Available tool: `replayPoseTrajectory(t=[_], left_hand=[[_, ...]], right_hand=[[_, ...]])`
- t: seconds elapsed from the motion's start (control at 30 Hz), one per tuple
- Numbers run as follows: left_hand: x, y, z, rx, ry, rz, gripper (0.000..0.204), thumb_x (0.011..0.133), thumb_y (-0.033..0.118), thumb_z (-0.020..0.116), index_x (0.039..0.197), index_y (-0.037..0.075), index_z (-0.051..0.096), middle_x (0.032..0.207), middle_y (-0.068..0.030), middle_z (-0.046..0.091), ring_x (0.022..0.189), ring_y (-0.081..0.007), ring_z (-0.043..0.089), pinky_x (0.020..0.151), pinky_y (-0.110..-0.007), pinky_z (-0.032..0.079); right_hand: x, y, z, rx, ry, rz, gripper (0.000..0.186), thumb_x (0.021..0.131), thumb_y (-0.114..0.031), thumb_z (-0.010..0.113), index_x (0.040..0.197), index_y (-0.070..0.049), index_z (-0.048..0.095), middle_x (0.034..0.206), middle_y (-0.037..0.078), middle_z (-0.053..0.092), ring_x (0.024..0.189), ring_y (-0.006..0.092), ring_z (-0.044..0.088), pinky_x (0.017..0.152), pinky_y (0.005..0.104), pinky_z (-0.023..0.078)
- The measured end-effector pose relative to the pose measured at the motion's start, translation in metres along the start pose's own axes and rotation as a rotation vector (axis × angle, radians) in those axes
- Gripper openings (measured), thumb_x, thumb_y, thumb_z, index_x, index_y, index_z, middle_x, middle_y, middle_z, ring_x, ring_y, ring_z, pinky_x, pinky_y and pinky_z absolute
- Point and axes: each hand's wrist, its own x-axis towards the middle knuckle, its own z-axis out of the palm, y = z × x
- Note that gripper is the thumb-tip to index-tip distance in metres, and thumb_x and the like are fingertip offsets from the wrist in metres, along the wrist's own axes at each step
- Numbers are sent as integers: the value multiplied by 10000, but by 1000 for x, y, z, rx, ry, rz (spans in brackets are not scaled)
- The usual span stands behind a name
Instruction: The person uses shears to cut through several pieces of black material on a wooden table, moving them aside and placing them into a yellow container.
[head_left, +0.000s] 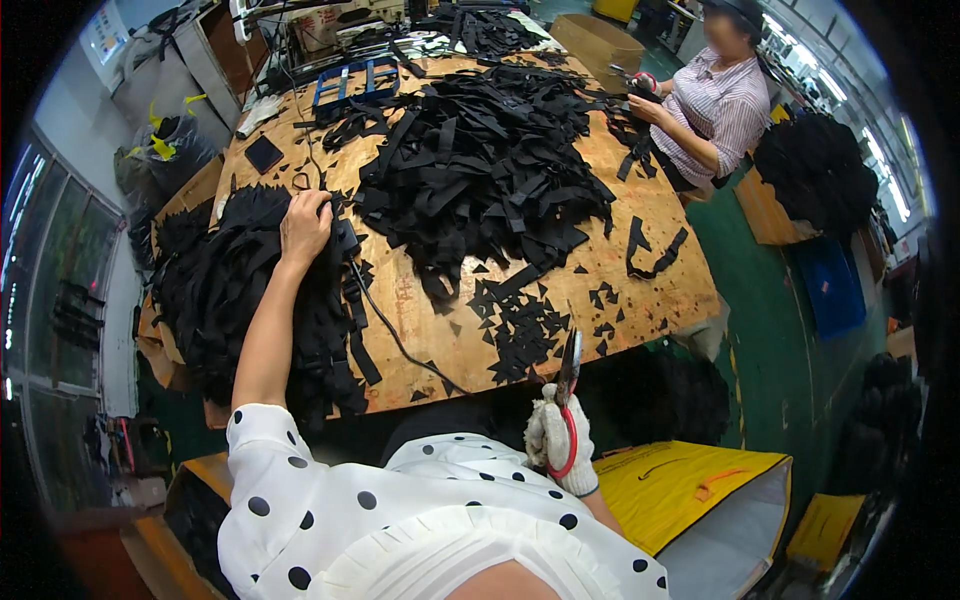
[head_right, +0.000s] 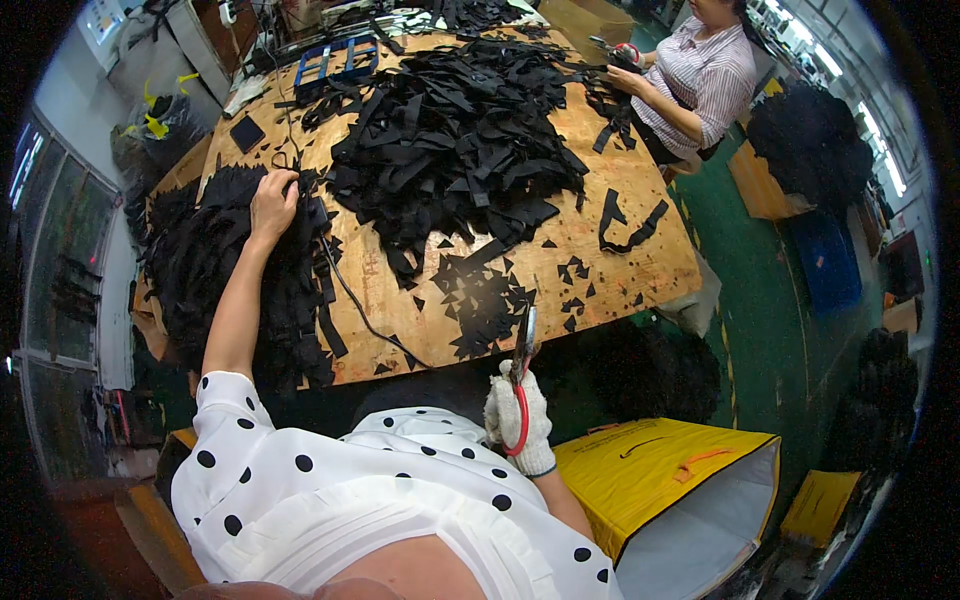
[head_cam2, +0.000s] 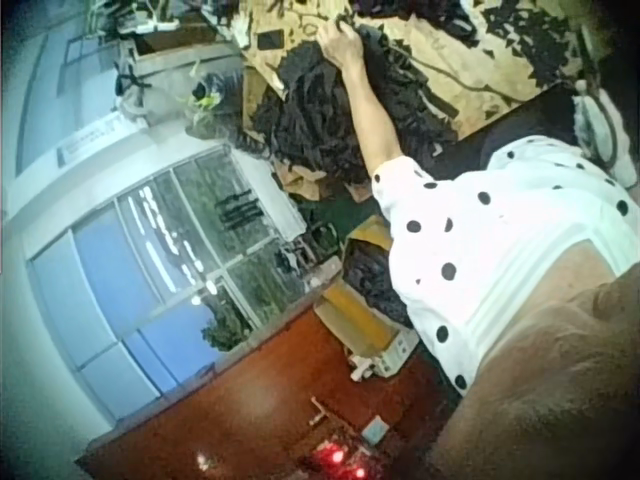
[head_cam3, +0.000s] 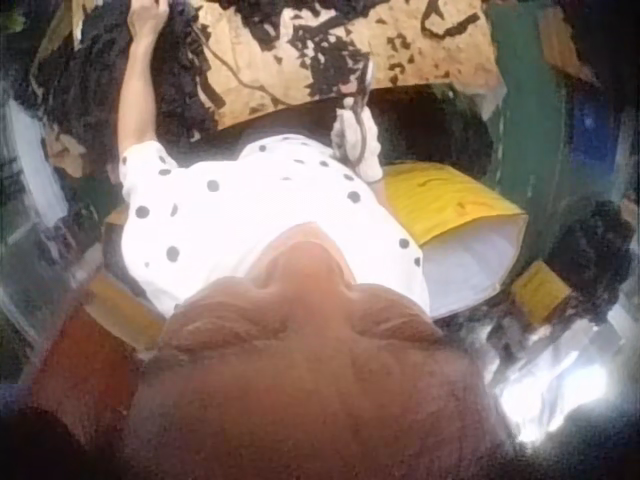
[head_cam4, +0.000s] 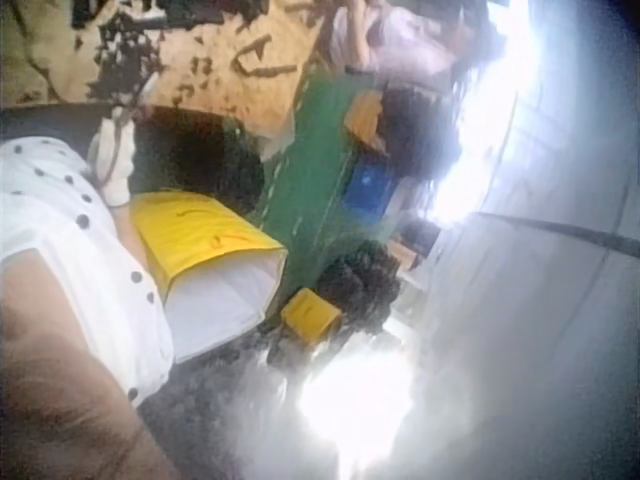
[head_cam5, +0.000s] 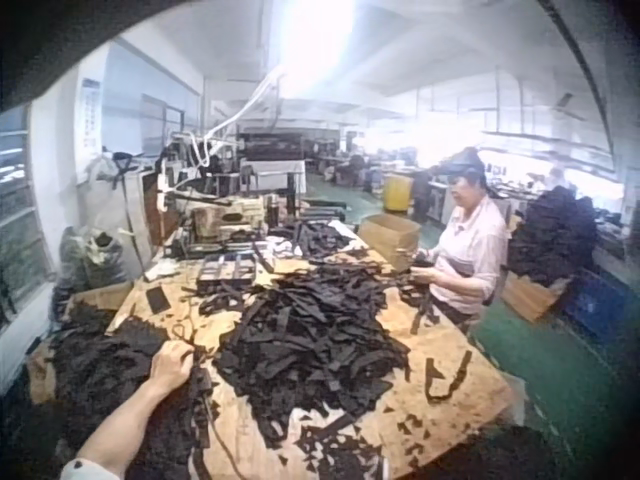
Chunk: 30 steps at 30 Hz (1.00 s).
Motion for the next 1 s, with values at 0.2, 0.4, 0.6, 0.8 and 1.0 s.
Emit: replayPoseTrajectory(t=[0.2,0.4,0.6,0.8,1.0], left_hand=[[6,49,8,-118,29,77,134,790,103,594,915,64,626,933,-94,616,910,-277,584,788,-364,474],[2,139,58,-335,-39,288,191,737,119,638,927,100,630,968,-81,613,897,-271,588,760,-354,497],[7,215,124,-10,-449,234,806,658,248,767,1350,247,352,1430,-137,232,1202,-341,376,876,-492,406],[19,216,181,91,-397,134,762,743,33,585,1379,349,310,1433,-152,249,1008,-340,479,786,-445,494],[49,195,180,-83,-371,197,191,796,46,507,962,93,589,975,-124,520,892,-320,576,763,-405,507]], right_hand=[[-1,3,-3,47,4,-41,274,893,-154,521,1137,-43,461,582,34,504,400,110,458,346,247,345],[-2,1,-4,48,4,-53,263,892,-154,518,1122,-38,463,581,35,503,396,112,454,340,249,340],[-4,3,-9,-14,69,-52,270,885,-152,516,1120,-35,452,585,39,505,407,113,462,371,251,372],[-11,5,-15,113,126,11,248,879,-141,504,1099,-49,434,577,31,462,396,116,431,348,254,351],[-13,-1,-15,144,96,19,246,883,-152,506,1100,-64,432,570,26,455,395,115,429,334,252,351]])
